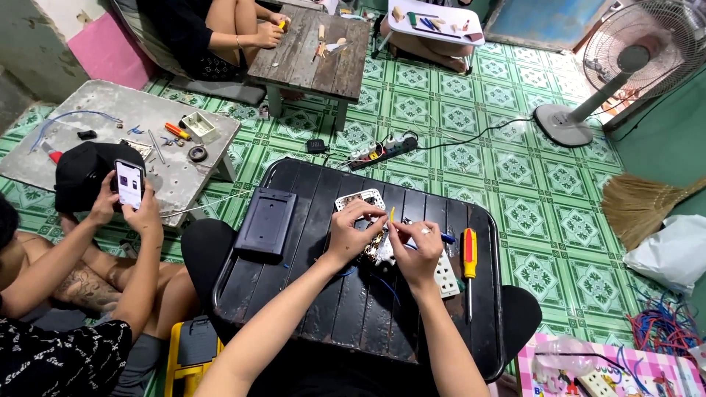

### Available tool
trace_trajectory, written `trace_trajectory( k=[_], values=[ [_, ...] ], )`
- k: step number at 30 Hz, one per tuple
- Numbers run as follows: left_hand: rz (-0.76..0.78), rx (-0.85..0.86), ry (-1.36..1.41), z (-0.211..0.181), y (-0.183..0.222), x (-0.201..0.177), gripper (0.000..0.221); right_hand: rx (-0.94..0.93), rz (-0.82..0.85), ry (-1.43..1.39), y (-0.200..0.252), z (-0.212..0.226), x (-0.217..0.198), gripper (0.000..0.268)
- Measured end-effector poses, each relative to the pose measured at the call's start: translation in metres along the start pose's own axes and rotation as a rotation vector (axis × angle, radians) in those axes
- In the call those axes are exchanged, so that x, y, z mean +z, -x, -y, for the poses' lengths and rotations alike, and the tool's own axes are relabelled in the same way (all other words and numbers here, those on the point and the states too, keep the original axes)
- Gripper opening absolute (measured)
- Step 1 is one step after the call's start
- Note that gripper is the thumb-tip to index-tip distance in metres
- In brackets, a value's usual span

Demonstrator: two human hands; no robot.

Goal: A person is assembling an electrical outlet by screwing the cover and internal components together using a manual screwdriver.

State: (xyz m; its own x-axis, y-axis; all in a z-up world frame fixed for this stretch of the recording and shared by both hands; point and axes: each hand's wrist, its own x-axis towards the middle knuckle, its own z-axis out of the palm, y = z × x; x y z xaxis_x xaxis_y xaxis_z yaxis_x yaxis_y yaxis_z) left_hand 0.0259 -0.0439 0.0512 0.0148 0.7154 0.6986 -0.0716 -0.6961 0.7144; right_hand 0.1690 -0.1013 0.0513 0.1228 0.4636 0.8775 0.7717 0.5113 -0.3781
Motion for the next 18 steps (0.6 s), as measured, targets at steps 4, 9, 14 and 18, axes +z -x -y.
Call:
trace_trajectory(
  k=[4, 9, 14, 18],
  values=[
    [0.001, 0.098, -0.044, -0.003, -0.002, -0.003, 0.009, 0.012, 0.016, -0.025, -0.002, 0.004, 0.0, 0.008],
    [0.014, 0.256, -0.135, -0.007, -0.004, -0.005, 0.01, 0.002, 0.02, -0.02, 0.001, 0.0, 0.0, 0.008],
    [0.013, 0.471, -0.268, 0.008, -0.003, -0.006, 0.01, -0.03, 0.032, -0.032, 0.0, 0.0, 0.001, 0.008],
    [0.004, 0.525, -0.254, 0.001, -0.006, -0.007, 0.01, -0.024, 0.028, -0.035, -0.002, 0.005, 0.0, 0.008]
  ],
)
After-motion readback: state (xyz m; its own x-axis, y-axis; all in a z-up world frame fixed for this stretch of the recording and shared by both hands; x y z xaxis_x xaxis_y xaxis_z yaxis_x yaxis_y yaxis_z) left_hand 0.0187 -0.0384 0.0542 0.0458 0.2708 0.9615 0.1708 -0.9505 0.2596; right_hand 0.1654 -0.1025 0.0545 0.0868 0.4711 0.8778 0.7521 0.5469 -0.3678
